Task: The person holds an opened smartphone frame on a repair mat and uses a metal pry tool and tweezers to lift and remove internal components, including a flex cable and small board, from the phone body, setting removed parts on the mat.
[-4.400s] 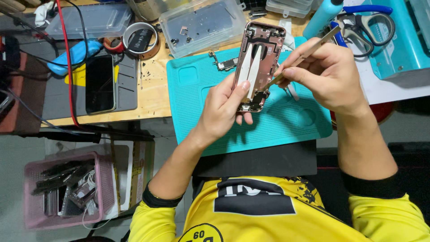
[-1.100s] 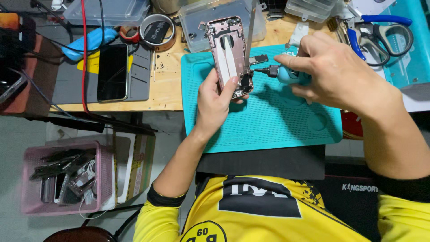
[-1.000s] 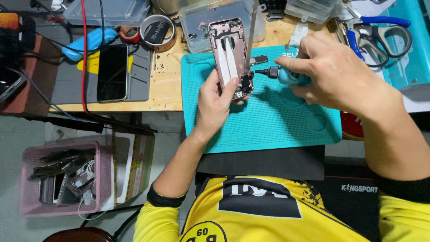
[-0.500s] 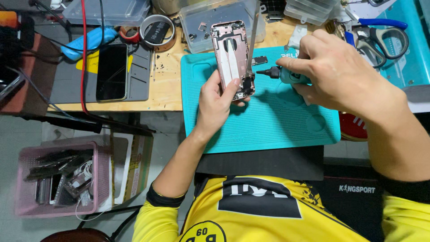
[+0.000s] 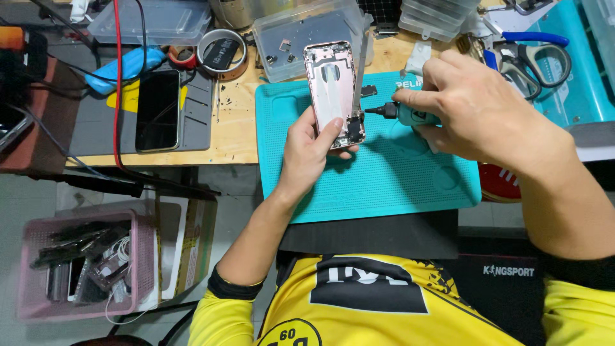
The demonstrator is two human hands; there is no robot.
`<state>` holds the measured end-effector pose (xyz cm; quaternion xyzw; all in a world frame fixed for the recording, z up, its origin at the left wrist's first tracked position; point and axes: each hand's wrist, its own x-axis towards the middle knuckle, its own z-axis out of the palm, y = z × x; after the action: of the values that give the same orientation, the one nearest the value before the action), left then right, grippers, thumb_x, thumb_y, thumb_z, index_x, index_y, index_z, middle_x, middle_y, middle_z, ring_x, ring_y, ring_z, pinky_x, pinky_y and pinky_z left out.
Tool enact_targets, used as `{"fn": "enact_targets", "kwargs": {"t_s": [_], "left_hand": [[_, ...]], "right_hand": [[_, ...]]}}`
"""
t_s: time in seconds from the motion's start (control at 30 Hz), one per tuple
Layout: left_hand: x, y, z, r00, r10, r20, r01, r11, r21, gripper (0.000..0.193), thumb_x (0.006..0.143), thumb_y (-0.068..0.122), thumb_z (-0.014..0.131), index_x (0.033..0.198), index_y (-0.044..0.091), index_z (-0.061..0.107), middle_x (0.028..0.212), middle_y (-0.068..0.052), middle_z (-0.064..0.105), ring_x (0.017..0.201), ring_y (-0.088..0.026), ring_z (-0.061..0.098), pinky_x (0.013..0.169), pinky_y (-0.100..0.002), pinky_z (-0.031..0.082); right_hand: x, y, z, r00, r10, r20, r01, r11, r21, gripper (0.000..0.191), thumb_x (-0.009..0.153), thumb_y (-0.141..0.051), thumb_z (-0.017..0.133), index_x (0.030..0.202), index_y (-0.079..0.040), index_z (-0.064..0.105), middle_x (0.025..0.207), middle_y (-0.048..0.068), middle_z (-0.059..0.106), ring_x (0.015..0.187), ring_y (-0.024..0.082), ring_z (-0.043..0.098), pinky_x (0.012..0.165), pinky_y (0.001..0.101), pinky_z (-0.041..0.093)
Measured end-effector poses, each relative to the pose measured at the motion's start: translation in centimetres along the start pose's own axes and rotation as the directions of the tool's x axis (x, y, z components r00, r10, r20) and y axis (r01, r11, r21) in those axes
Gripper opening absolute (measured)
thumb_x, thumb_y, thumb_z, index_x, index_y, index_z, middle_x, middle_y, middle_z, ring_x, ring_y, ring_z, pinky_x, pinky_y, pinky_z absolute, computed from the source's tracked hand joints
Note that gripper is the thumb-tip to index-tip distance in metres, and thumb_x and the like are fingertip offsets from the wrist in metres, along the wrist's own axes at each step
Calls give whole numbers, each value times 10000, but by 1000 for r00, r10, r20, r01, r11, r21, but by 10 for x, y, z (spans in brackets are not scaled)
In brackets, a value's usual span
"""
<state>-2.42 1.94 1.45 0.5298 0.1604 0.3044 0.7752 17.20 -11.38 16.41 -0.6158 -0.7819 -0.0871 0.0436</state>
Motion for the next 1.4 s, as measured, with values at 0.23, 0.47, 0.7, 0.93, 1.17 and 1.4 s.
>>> {"fn": "enact_targets", "kwargs": {"t_s": [0.23, 0.47, 0.7, 0.93, 1.17, 1.4], "left_hand": [[3, 1, 11, 998, -69, 13, 70, 997, -41, 303, 1051, 132, 549, 1306, -31, 554, 1041, -128, 734, 772, -197, 758, 605, -292, 627], [3, -1, 20, 994, -105, 12, 106, 991, -87, 294, 1057, 155, 570, 1280, -36, 558, 993, -120, 719, 727, -202, 742, 580, -293, 616], [2, -1, 26, 992, -121, 19, 123, 990, -74, 303, 1051, 167, 578, 1272, -40, 566, 979, -121, 715, 707, -203, 741, 556, -293, 611], [2, -1, 24, 994, -110, 1, 110, 993, -53, 313, 1042, 173, 582, 1278, -31, 571, 979, -112, 720, 694, -198, 737, 543, -287, 602], [6, -2, 26, 994, -106, 28, 108, 993, -55, 301, 1061, 180, 577, 1266, -41, 568, 984, -129, 723, 706, -203, 742, 557, -288, 607], [2, 2, 24, 980, -135, 143, 150, 984, -98, 307, 1069, 183, 506, 1304, -13, 513, 986, -128, 725, 661, -202, 740, 540, -280, 599]], "right_hand": [[-16, 11, 9, 986, 154, -66, -146, 983, 106, 552, 691, -142, 866, 1224, -100, 733, 939, 140, 581, 943, 341, 587, 806, 446, 514], [-34, 59, 52, 755, 499, -425, -334, 851, 406, 367, 920, -77, 877, 1175, 24, 633, 994, 155, 724, 919, 265, 731, 795, 364, 570], [-12, 88, 91, 628, 563, -538, -417, 826, 379, 428, 830, -41, 871, 1153, 43, 603, 1016, 179, 741, 876, 334, 743, 770, 399, 587], [-1, 84, 85, 636, 591, -497, -464, 807, 365, 530, 867, -50, 921, 1260, 44, 579, 1012, 204, 740, 892, 418, 721, 767, 451, 566], [-17, 57, 80, 614, 537, -578, -403, 843, 356, 321, 908, -15, 805, 1134, 24, 580, 999, 147, 685, 804, 239, 679, 703, 325, 536], [1, 25, 94, 782, 622, 36, -113, 84, 990, 143, 1050, -131, 708, 1118, -18, 652, 860, -11, 679, 697, 25, 590, 578, 183, 446]]}}
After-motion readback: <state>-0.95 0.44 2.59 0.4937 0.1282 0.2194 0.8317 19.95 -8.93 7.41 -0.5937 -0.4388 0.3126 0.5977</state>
